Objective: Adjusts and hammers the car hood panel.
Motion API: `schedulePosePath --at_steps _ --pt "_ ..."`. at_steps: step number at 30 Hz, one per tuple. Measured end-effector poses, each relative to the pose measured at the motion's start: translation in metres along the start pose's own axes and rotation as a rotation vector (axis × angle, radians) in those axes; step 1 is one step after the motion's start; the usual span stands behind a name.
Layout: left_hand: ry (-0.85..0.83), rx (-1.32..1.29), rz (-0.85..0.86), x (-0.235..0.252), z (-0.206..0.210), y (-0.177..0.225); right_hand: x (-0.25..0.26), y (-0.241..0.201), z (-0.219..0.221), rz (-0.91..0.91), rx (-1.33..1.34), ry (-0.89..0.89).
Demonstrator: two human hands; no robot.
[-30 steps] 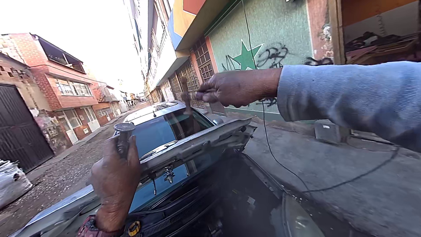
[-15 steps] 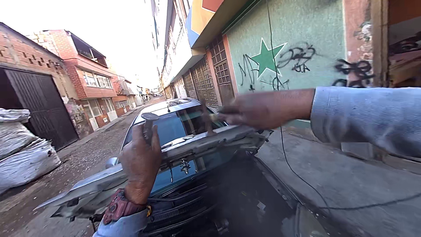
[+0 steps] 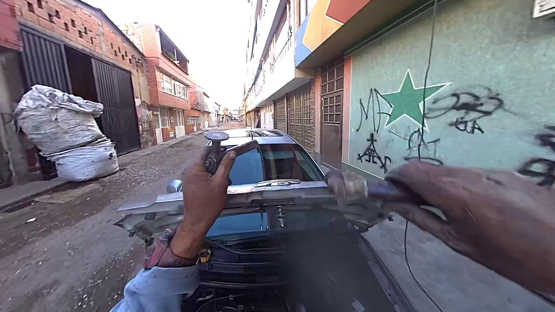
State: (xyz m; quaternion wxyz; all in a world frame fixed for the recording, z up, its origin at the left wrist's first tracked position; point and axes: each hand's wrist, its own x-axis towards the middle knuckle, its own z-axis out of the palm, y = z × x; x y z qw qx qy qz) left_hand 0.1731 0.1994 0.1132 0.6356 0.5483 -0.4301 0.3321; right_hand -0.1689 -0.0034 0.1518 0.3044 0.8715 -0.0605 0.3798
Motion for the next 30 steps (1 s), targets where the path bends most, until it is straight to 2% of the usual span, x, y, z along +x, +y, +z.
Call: schedulePosePath --at_steps 3,6,10,12,15,18,20,22,25,27,30 --pt "0.088 -0.148 0.048 -0.004 -0.022 0.006 -0.007 -0.010 0.011 -0.160 0.011 -0.086" --pt "0.098 -0.378 0.031 -0.018 -0.047 0.017 -0.014 -0.024 0.020 -0.213 0.029 -0.180" --pt "-0.018 -0.692 -0.115 -0.054 -0.083 0.028 -0.019 -0.039 0.027 -0.209 0.103 -0.292" --pt "-0.144 -0.771 -0.164 -0.069 -0.098 0.028 -0.018 -0.042 0.034 -0.199 0.092 -0.286" --pt "-0.226 -0.706 -0.140 -0.069 -0.110 0.027 -0.012 -0.041 0.049 -0.226 0.035 -0.151" --pt "-0.048 -0.537 -0.073 -0.040 -0.103 0.032 -0.001 -0.043 0.054 -0.268 0.091 -0.133" --pt "-0.007 -0.430 -0.045 -0.014 -0.090 0.036 0.006 -0.049 0.056 -0.288 0.063 -0.159" --pt "-0.121 -0.393 -0.068 0.008 -0.070 0.039 0.015 -0.055 0.053 -0.291 0.041 -0.260" --pt "-0.420 -0.414 -0.196 0.024 -0.036 0.031 0.027 -0.060 0.044 -0.228 0.089 -0.495" --pt "-0.595 -0.391 -0.235 0.029 -0.016 0.017 0.027 -0.060 0.048 -0.222 0.146 -0.529" --pt "-0.705 -0.296 -0.264 0.030 -0.001 0.000 0.027 -0.067 0.048 -0.193 0.246 -0.657"
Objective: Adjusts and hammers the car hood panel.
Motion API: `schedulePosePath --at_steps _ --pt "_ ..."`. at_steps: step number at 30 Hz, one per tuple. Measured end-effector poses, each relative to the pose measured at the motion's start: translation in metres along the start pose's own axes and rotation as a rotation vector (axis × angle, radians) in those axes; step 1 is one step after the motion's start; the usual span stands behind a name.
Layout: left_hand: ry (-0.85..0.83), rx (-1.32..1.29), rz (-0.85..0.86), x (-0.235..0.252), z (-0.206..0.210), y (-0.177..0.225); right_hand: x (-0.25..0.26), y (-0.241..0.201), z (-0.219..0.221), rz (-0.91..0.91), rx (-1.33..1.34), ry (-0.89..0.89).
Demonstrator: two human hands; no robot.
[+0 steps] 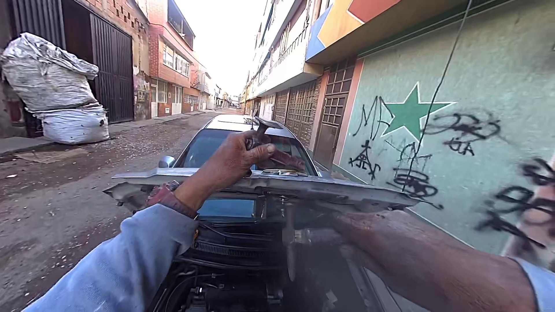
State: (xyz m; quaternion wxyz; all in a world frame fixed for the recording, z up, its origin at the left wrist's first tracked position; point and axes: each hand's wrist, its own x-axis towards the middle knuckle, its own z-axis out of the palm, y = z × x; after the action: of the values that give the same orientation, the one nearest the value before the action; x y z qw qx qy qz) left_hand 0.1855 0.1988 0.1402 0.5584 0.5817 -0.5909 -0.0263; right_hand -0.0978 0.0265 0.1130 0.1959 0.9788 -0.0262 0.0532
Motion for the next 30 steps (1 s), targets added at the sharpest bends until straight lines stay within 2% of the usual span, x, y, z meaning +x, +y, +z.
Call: schedulePosePath --at_steps 2,5,9,11,14,15,18,20,22,23,24,26,27,30 --pt "-0.019 0.036 -0.028 -0.001 -0.001 -0.005 -0.001 -0.004 0.002 -0.038 0.023 -0.022" --pt "-0.050 0.009 -0.078 0.006 -0.002 -0.002 0.002 -0.001 0.000 -0.040 0.068 0.082" --pt "-0.083 -0.028 -0.065 0.014 -0.005 -0.011 0.013 0.001 -0.003 0.106 0.031 0.272" --pt "-0.078 -0.022 -0.077 0.014 -0.003 -0.011 0.011 -0.011 0.008 0.096 0.032 0.220" --pt "-0.080 -0.013 -0.073 0.011 -0.001 -0.010 0.005 -0.016 0.000 -0.040 0.132 0.039" --pt "-0.085 -0.024 -0.070 0.011 -0.001 -0.010 0.005 -0.012 -0.004 -0.037 0.173 0.059" --pt "-0.089 -0.030 -0.063 0.012 -0.004 -0.011 0.008 -0.007 -0.003 0.087 0.134 0.313" --pt "-0.062 -0.037 -0.062 0.012 -0.003 -0.010 0.004 -0.017 0.002 0.060 0.148 0.261" --pt "-0.035 0.000 -0.063 0.005 0.002 -0.004 0.000 -0.025 -0.004 0.006 0.223 0.071" --pt "-0.030 0.023 -0.056 0.004 0.003 -0.003 0.000 -0.023 -0.006 0.018 0.270 0.034" --pt "-0.029 0.037 -0.053 0.003 0.002 -0.002 0.000 -0.020 -0.005 0.064 0.307 0.087" --pt "-0.027 0.066 -0.058 0.003 0.001 -0.002 0.001 -0.016 0.005 0.189 0.237 0.261" --pt "-0.024 0.075 -0.057 0.004 0.001 -0.002 -0.001 -0.020 0.012 0.197 0.199 0.292" --pt "-0.013 0.117 -0.024 0.005 0.001 -0.007 -0.009 -0.028 0.014 0.075 0.194 0.180"
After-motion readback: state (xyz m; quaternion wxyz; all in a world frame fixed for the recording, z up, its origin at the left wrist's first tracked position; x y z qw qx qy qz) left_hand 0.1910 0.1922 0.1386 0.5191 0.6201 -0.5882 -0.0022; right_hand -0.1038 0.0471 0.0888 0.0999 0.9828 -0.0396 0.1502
